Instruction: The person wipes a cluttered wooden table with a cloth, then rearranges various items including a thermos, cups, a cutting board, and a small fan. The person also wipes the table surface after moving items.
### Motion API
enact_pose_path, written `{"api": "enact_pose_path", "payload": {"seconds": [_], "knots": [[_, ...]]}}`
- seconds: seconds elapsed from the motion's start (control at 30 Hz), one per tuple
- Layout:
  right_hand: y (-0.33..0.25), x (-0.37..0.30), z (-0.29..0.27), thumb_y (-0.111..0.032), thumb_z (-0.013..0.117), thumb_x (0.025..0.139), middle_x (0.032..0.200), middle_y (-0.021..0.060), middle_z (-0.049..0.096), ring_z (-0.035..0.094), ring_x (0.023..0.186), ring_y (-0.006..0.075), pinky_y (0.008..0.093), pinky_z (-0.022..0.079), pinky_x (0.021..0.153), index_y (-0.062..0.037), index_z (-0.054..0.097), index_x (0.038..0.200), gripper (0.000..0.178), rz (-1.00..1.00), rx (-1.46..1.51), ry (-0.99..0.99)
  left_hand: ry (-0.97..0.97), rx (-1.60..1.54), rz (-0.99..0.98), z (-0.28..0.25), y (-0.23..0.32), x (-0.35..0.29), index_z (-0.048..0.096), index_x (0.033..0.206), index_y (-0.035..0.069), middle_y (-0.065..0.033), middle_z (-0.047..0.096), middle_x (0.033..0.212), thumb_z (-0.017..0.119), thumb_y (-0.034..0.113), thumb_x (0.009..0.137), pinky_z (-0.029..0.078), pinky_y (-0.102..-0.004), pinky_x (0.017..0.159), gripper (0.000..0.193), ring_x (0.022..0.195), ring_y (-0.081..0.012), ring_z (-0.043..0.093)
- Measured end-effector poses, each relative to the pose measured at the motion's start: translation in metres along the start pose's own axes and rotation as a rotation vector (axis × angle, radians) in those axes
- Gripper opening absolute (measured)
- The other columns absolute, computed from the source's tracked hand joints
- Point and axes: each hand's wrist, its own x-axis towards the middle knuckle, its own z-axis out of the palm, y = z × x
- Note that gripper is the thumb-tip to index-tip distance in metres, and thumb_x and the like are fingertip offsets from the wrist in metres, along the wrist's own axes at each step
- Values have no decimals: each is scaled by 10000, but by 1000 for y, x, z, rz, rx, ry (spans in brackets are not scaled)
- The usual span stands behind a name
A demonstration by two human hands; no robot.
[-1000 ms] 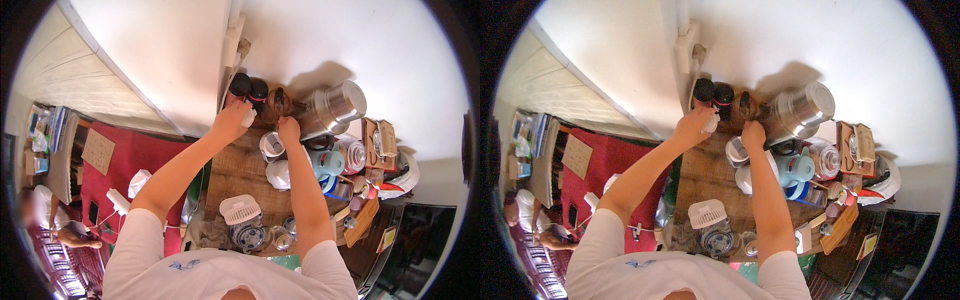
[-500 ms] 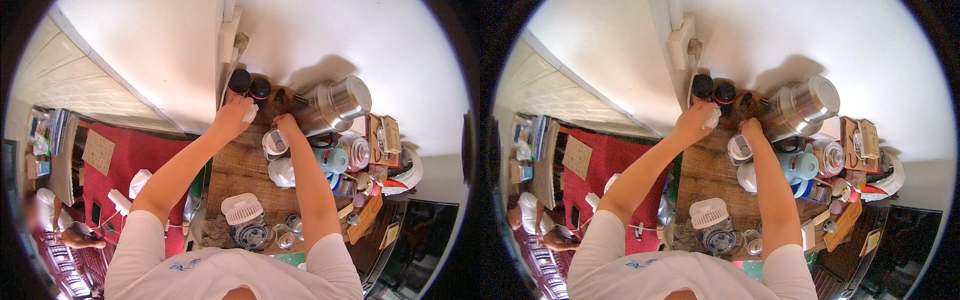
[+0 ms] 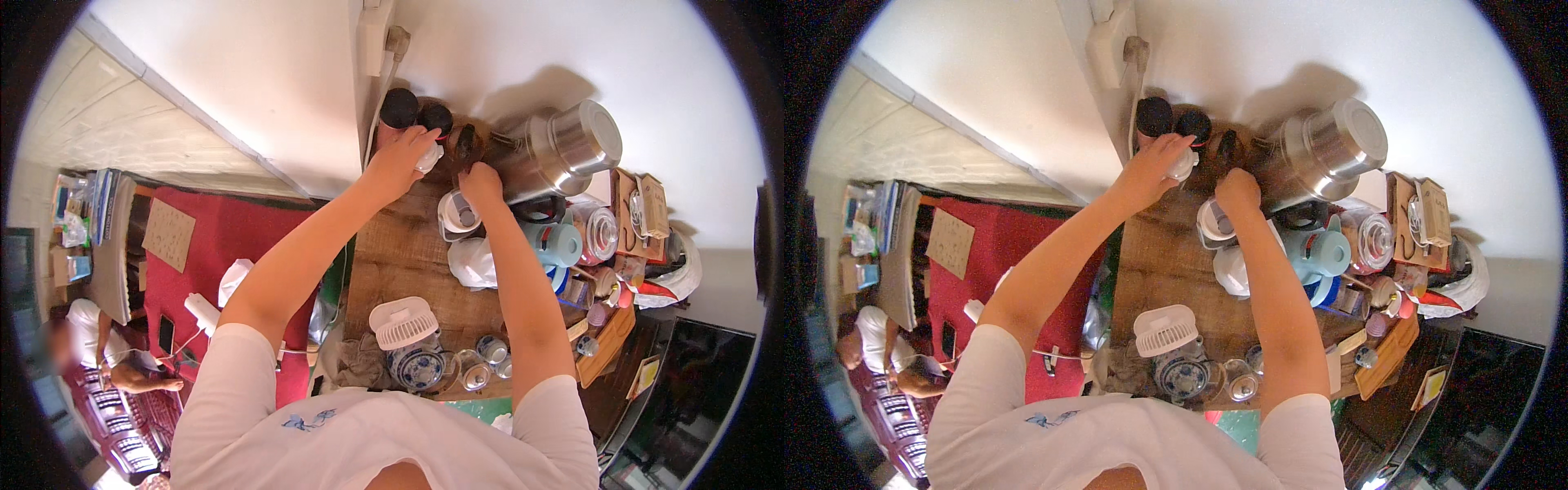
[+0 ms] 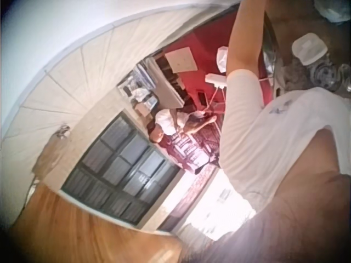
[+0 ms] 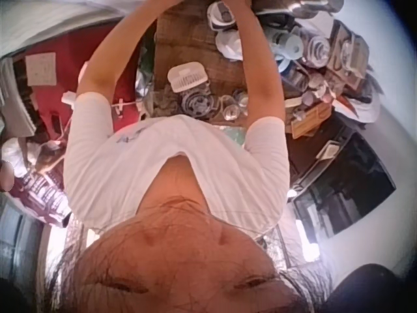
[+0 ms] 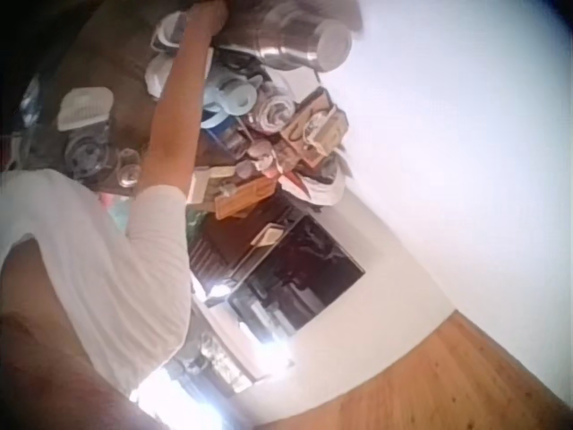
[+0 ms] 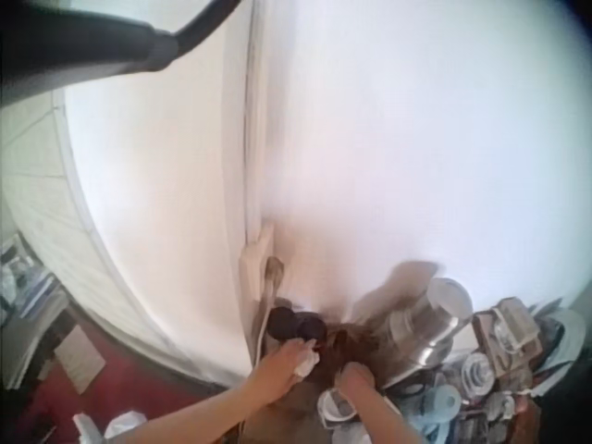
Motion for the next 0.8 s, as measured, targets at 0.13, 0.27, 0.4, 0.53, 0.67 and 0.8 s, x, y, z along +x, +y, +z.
{"api": "enact_pose_path", "payload": {"seconds": [0.13,0.27,0.4,0.53,0.67,0.8], "knots": [[-24,-78,-29,-234,688,812,1158,223,607,603,1073,374,434,518,874,-33,583,1204,453,-218,-8,173,-8,116,-106,-17,8,-10,395,1414,157,-127,412,1412,755,44,724,514,-443,911,787,1156,-396,529],[-16,-116,-18,-145,749,746,1307,208,514,492,1228,371,421,473,953,-64,552,1277,572,-310,-247,246,19,195,-61,-15,11,-19,416,1393,157,-121,441,1389,742,46,734,543,-411,829,744,1020,-366,602],[-9,-106,7,-32,748,691,1379,207,427,446,1271,382,417,479,959,-101,461,1363,734,-344,-258,206,-23,227,-94,-12,13,-20,429,1385,198,-98,423,1425,736,55,746,540,-447,880,724,1152,-368,555],[-16,-90,5,36,704,684,1376,174,420,444,1268,377,415,477,967,-145,436,1381,768,-465,-269,214,-19,242,-87,-7,4,-19,460,1356,193,-82,466,1401,695,25,767,543,-440,879,656,1144,-361,561],[-14,-72,6,73,663,695,1343,150,443,452,1249,366,427,467,969,-172,460,1355,733,-546,-235,260,34,244,-11,-3,-4,-20,484,1341,186,-53,489,1404,662,-5,767,530,-426,917,631,1160,-356,545],[-26,-62,9,-102,588,838,1310,127,494,511,1168,322,442,455,965,-173,534,1290,461,-575,-378,419,97,418,96,-4,-7,-22,496,1344,200,-37,497,1415,643,-16,763,510,-408,956,637,1169,-352,532]]}}
